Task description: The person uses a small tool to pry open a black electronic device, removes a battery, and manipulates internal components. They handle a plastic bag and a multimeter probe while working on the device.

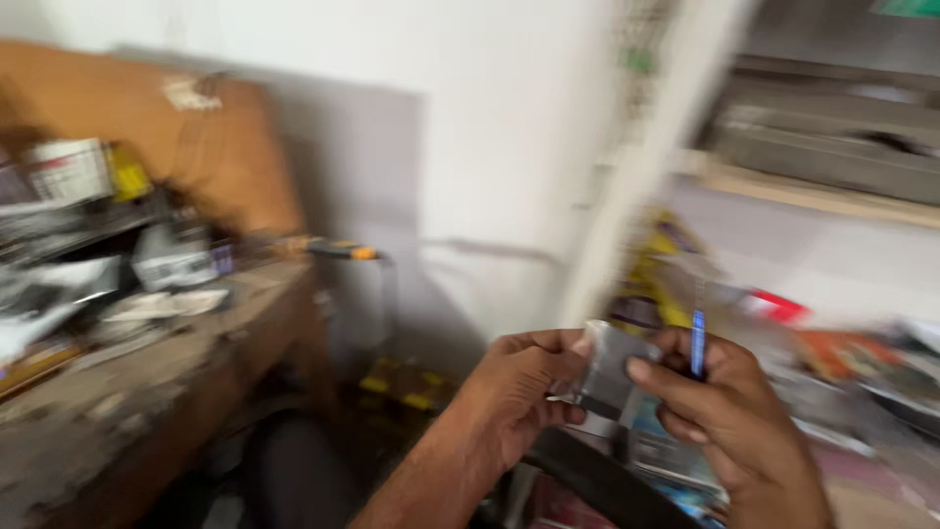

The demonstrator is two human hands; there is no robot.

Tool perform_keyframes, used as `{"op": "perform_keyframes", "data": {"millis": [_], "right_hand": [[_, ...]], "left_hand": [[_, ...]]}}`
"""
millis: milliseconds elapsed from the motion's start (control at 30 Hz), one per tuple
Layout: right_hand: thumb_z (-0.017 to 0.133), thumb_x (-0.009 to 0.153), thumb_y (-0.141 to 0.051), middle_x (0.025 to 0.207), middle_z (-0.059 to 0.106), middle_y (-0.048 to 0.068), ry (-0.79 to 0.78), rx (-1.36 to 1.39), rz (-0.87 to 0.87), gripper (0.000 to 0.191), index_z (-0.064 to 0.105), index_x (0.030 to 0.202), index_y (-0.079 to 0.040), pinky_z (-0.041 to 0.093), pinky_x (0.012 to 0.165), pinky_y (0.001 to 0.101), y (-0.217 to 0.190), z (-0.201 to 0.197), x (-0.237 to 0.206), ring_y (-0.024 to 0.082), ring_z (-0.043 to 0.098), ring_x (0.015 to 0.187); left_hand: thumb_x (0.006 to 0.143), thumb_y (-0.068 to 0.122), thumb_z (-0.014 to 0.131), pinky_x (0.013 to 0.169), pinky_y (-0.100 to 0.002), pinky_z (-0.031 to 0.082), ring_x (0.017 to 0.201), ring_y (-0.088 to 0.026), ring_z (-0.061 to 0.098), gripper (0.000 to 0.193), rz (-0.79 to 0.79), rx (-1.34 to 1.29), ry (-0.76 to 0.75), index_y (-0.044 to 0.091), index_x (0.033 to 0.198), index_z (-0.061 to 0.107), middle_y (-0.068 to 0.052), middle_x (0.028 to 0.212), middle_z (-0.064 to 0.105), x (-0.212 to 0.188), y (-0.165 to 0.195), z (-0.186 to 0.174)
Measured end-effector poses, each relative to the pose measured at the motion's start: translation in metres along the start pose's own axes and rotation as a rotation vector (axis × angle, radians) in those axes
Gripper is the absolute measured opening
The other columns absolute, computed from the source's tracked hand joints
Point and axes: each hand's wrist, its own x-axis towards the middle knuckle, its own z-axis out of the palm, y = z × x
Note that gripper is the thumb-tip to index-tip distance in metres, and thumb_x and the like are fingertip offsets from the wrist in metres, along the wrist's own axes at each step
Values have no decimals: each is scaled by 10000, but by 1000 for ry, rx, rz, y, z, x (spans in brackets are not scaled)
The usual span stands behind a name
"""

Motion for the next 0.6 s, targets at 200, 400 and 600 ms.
{"op": "perform_keyframes", "data": {"millis": [200, 400, 600], "right_hand": [[833, 727, -1, 633, 585, 30, 269, 1, -91, 262, 626, 886, -20, 243, 343, 287, -17, -39, -34, 93, 411, 402], [856, 747, -46, 615, 585, 33, 363, -22, -74, 292, 671, 961, 26, 214, 344, 282, -21, -44, -42, 85, 357, 392], [826, 751, -130, 578, 493, -48, 168, -140, 44, 423, 783, 1165, -58, 221, 352, 263, -15, -59, -41, 52, 332, 384]], "left_hand": [[866, 136, 748, 513, -340, 586, 610, -186, 706, 239, 301, 243, 147, -63, 997, 735, -92, 791, 755, 25, -50, 64], [871, 207, 759, 559, -291, 576, 629, -153, 751, 277, 319, 668, 115, -29, 1016, 765, -123, 781, 786, 19, -59, 81], [803, 207, 807, 697, -301, 582, 755, -174, 776, 272, 357, 855, 105, 21, 1001, 813, -111, 849, 809, 37, -57, 78]]}}
